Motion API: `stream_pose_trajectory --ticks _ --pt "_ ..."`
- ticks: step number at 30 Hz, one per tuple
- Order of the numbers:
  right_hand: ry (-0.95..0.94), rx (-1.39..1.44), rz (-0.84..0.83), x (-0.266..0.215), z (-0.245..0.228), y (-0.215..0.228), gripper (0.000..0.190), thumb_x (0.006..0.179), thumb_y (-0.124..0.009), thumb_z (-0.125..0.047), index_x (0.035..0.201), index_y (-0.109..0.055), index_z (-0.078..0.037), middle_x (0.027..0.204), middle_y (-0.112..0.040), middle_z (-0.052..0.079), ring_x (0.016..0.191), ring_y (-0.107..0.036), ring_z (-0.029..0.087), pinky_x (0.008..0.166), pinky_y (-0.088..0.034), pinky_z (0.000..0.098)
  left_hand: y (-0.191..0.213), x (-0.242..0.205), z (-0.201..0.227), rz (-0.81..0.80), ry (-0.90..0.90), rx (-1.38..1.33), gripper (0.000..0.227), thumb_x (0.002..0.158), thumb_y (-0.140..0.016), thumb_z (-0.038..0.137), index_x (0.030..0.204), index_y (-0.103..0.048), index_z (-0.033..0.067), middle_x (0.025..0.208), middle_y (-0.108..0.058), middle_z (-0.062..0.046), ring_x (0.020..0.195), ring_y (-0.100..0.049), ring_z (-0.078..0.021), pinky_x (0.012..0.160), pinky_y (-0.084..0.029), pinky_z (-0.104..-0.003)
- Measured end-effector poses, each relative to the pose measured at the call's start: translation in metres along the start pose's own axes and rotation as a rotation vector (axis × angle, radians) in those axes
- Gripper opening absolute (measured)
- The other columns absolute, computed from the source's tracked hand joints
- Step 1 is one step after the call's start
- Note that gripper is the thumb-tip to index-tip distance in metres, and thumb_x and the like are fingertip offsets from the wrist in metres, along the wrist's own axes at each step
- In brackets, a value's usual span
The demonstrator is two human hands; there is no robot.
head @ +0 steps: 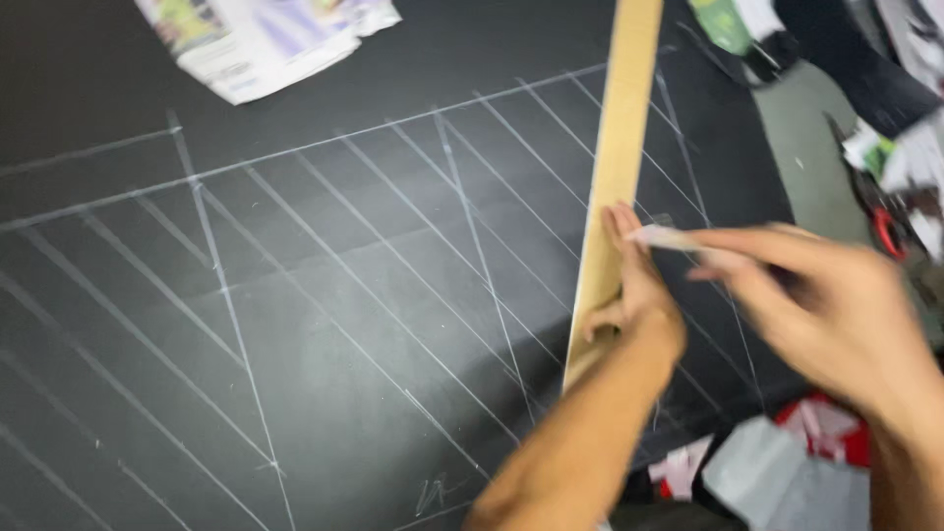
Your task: The person uses a white marking tool to draw lines on a long, narrow strip of light-colored material. They hold the strip steady with one hand while drawing with the other, repeatedly repositioning the strip on a dark work surface to continue the marking process.
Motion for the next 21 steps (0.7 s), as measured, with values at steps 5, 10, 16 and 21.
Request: stream_pose_trajectory --ticks 5,10,16,21 --pt "0.022 -0.42 -0.928 0.08 0.009 -0.11 0.024 0.087 -0.065 -0.029 0.104 -0.082 -0.029 0.097 -0.082 0.007 0.101 -0.076 0.028 0.1 -0.057 0.0421 -0.007 0.035 0.036 -0.069 0.388 -0.156 0.119 0.071 -0.083 0.018 0.158 -0.002 0.0029 0.166 -0.011 -0.026 0.151 -0.016 -0.0435 0.104 -0.032 -0.059" --pt "0.147 -0.782 -0.835 0.064 0.023 -0.148 0.017 0.082 -0.076 -0.044 0.096 -0.084 -0.043 0.132 -0.06 0.017 0.146 -0.019 0.057 0.121 -0.001 0.0624 -0.015 0.066 0.068 -0.175 0.351 -0.008 0.121 0.068 -0.08 0.006 0.158 0.001 -0.0007 0.164 -0.007 -0.028 0.151 -0.009 -0.0395 0.114 -0.023 -0.053" --pt "0.038 -0.814 -1.02 0.064 0.002 -0.138 0.015 0.087 -0.075 -0.041 0.1 -0.08 -0.035 0.129 -0.064 0.011 0.145 -0.026 0.057 0.122 -0.008 0.069 -0.024 0.08 0.091 -0.123 0.058 0.024 0.119 0.056 -0.09 0.015 0.155 -0.024 0.0033 0.16 -0.027 -0.021 0.15 -0.016 -0.0429 0.114 -0.022 -0.058" --pt "0.445 -0.459 -1.015 0.126 0.036 -0.153 0.015 0.077 -0.076 -0.021 0.09 -0.083 -0.021 0.096 -0.08 0.003 0.099 -0.075 0.025 0.089 -0.057 0.0417 -0.008 0.049 0.051 -0.03 -0.137 0.016 0.119 0.047 -0.098 0.021 0.153 -0.046 0.0066 0.156 -0.044 -0.015 0.149 -0.021 -0.0456 0.115 -0.021 -0.062"
Point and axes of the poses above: each hand's wrist, its own x-axis towards the middle knuckle, its own y-axis out of the back of the hand, z = x × y, the point moved 5 cm from there along x, towards the middle knuckle
